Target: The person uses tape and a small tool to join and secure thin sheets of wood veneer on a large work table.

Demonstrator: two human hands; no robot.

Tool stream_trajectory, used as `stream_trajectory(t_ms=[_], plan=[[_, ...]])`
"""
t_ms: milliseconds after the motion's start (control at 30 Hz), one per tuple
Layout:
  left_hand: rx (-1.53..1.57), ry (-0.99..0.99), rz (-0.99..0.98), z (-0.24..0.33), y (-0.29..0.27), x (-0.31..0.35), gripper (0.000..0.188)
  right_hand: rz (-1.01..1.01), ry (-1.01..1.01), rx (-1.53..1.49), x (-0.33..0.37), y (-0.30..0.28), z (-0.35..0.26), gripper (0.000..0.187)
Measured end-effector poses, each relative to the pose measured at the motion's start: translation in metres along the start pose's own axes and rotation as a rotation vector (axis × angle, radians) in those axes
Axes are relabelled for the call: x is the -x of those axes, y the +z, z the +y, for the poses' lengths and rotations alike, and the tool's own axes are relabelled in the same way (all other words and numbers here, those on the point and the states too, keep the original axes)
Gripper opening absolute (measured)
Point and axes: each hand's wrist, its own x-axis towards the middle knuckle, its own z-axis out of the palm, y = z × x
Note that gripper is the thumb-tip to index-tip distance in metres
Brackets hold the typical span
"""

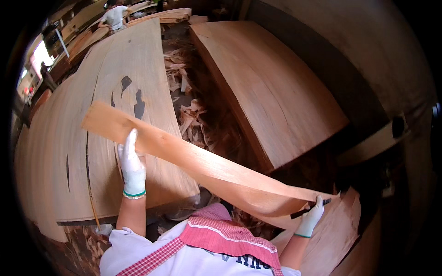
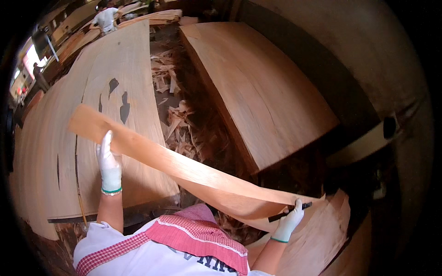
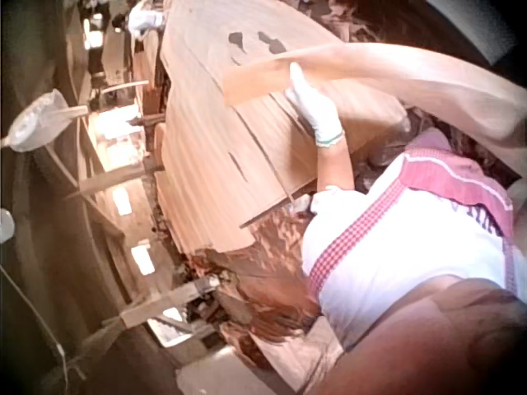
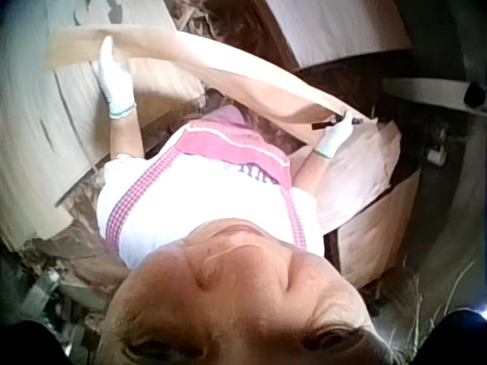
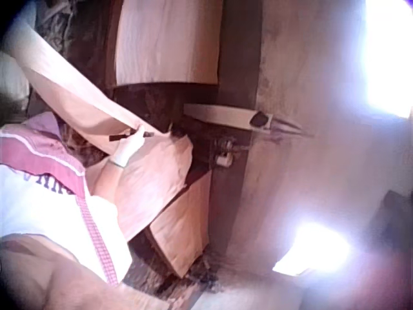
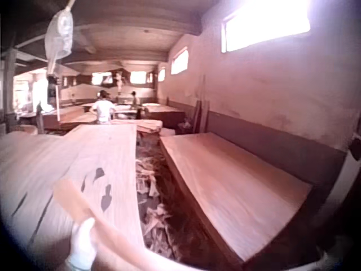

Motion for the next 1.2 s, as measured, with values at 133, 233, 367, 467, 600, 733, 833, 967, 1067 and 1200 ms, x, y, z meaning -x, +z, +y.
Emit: stream_trajectory(t_ms=[133, 233, 367, 467, 600, 733, 833, 967, 1067, 1200], plan=[[-0.13, 0.141, 0.212, -0.043, -0.025, -0.046, 0.037, -0.203, 0.021, 0.028, -0.062, 0.133, 0.002, 0.01], [-0.03, 0.083, 0.413, -0.059, -0.037, -0.07, 0.036, -0.342, 0.069, 0.047, -0.102, 0.202, 0.016, 0.01], [0.058, 0.201, 0.419, -0.044, -0.033, -0.09, 0.029, -0.506, 0.123, 0.197, -0.128, 0.346, 0.031, 0.016], [-0.038, 0.245, 0.553, -0.026, -0.055, -0.091, 0.03, -0.68, 0.185, 0.218, -0.141, 0.431, 0.073, 0.015], [-0.099, 0.3, 0.753, -0.009, -0.084, -0.109, 0.023, -0.914, 0.319, 0.158, -0.115, 0.605, 0.148, 0.017], [-0.082, 0.411, 0.886, 0.006, -0.161, -0.142, 0.021, -1.383, 0.42, 0.248, -0.002, 0.784, 0.205, 0.019], [-0.07, 0.456, 0.869, 0.032, -0.194, -0.191, 0.026, -1.742, 0.369, 0.226, 0.071, 0.923, 0.26, 0.017], [-0.106, 0.64, 0.994, 0.098, -0.225, -0.244, 0.028, -1.991, 0.086, 0.079, 0.183, 1.07, 0.251, 0.017], [-0.437, 0.707, 1.062, 0.147, -0.232, -0.202, 0.028, -2.065, 0.178, -0.032, 0.253, 1.084, 0.192, 0.014], [-0.422, 0.743, 0.999, 0.127, -0.128, -0.151, 0.014, -2.045, 0.354, -0.182, 0.257, 1.067, 0.153, 0.017]])
